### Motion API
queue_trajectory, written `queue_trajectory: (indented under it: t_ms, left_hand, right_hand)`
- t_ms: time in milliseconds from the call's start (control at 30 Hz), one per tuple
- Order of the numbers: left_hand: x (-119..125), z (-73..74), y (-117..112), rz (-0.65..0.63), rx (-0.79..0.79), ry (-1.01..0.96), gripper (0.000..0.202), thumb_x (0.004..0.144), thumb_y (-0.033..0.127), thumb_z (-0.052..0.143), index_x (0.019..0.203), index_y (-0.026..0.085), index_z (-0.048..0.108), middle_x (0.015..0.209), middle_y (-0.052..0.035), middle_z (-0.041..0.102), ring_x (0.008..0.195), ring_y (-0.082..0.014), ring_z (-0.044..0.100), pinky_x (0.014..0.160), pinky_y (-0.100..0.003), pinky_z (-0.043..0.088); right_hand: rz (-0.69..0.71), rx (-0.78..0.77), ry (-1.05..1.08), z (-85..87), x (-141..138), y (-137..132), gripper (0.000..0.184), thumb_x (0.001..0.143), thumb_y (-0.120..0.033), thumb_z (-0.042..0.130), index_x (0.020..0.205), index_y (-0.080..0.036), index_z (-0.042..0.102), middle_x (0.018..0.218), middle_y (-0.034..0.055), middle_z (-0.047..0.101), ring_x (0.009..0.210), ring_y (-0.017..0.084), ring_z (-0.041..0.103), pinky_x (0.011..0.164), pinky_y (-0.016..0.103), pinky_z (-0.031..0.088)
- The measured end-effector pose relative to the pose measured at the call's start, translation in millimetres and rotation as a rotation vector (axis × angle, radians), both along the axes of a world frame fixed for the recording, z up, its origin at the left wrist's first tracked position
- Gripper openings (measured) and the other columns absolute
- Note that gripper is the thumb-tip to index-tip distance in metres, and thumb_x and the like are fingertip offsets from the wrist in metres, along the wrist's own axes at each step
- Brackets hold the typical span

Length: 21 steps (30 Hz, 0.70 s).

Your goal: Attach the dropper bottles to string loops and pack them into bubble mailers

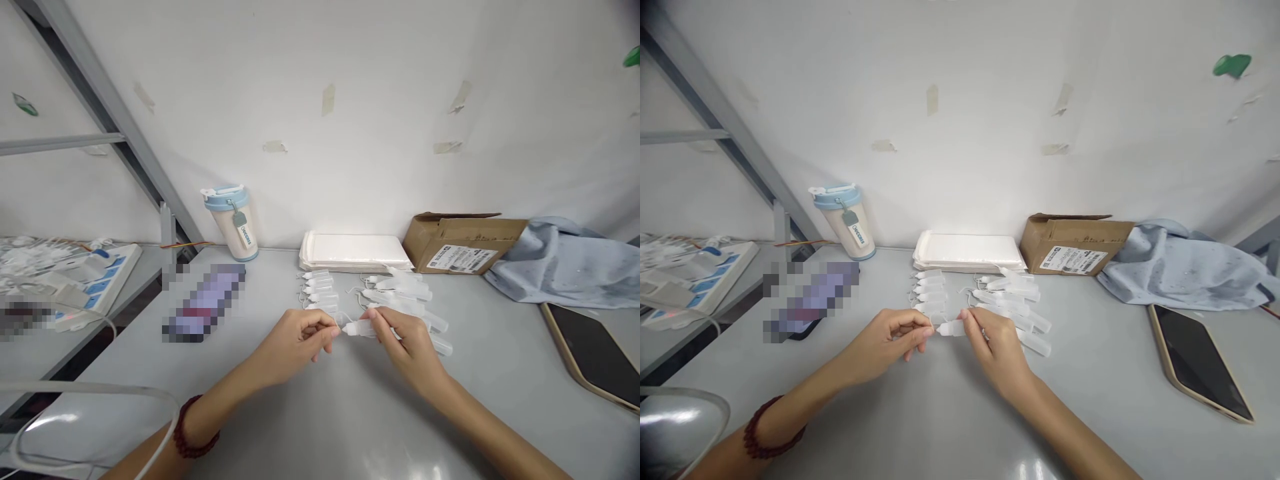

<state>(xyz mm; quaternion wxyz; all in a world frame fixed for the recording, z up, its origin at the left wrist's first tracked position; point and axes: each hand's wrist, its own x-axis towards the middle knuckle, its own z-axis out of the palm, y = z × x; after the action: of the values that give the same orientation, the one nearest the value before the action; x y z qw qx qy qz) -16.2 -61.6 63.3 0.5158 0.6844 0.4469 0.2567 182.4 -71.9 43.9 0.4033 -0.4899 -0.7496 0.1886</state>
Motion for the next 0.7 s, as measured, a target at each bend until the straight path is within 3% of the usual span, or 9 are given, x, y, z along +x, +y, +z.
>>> queue_trajectory:
  t_ms: [200, 333, 467, 567, 700]
  left_hand:
    - [1.4, -5.6, -2.5, -0.056, 0.03, 0.025, 0.024, 0.085, 0.032, 0.049, 0.071, 0.015, 0.058, 0.061, 0.002, 0.055, 0.048, -0.0071, 0.045, 0.048, -0.019, 0.037]
    - [0.2, -1.8, -2.5, -0.077, 0.018, 0.029, 0.024, 0.085, 0.031, 0.048, 0.07, 0.015, 0.056, 0.061, 0.0023, 0.055, 0.049, -0.0073, 0.046, 0.049, -0.019, 0.037]
    - [-9.0, 8.1, 5.6, -0.071, 0.017, 0.096, 0.024, 0.085, 0.034, 0.048, 0.073, 0.015, 0.058, 0.065, 0.0016, 0.057, 0.052, -0.0082, 0.049, 0.053, -0.02, 0.04]
    - [-19.8, 12.2, 14.1, -0.077, 0.006, 0.206, 0.026, 0.084, 0.036, 0.05, 0.072, 0.015, 0.06, 0.065, 0.0009, 0.059, 0.055, -0.0098, 0.051, 0.053, -0.02, 0.04]
    - [-28.5, 7.8, 20.2, -0.043, 0.04, 0.357, 0.028, 0.082, 0.038, 0.049, 0.07, 0.016, 0.06, 0.066, -0.0005, 0.061, 0.054, -0.0114, 0.05, 0.049, -0.021, 0.037]
  right_hand:
    - [0.023, 0.093, -0.028, -4.4, -2.9, -5.8, 0.034, 0.095, -0.026, 0.03, 0.074, -0.017, 0.056, 0.054, -0.0028, 0.045, 0.047, 0.009, 0.04, 0.046, 0.022, 0.032]
    - [0.095, 0.114, -0.057, -3.7, -2.0, -7.6, 0.031, 0.095, -0.023, 0.029, 0.079, -0.017, 0.055, 0.059, -0.0015, 0.05, 0.051, 0.009, 0.046, 0.049, 0.021, 0.035]
    - [0.174, 0.098, -0.275, -2.3, 6.9, 1.6, 0.023, 0.095, -0.026, 0.034, 0.095, -0.018, 0.055, 0.08, 0.0041, 0.06, 0.07, 0.014, 0.055, 0.062, 0.026, 0.043]
    - [0.066, 0.284, -0.491, -4.5, 18.4, 15.2, 0.024, 0.093, -0.03, 0.039, 0.103, -0.015, 0.054, 0.09, 0.0106, 0.062, 0.085, 0.023, 0.054, 0.072, 0.035, 0.043]
    - [-0.052, 0.339, -0.643, -11.5, 29.2, 27.6, 0.025, 0.093, -0.024, 0.039, 0.109, -0.014, 0.055, 0.11, 0.0139, 0.06, 0.101, 0.026, 0.049, 0.079, 0.039, 0.041]
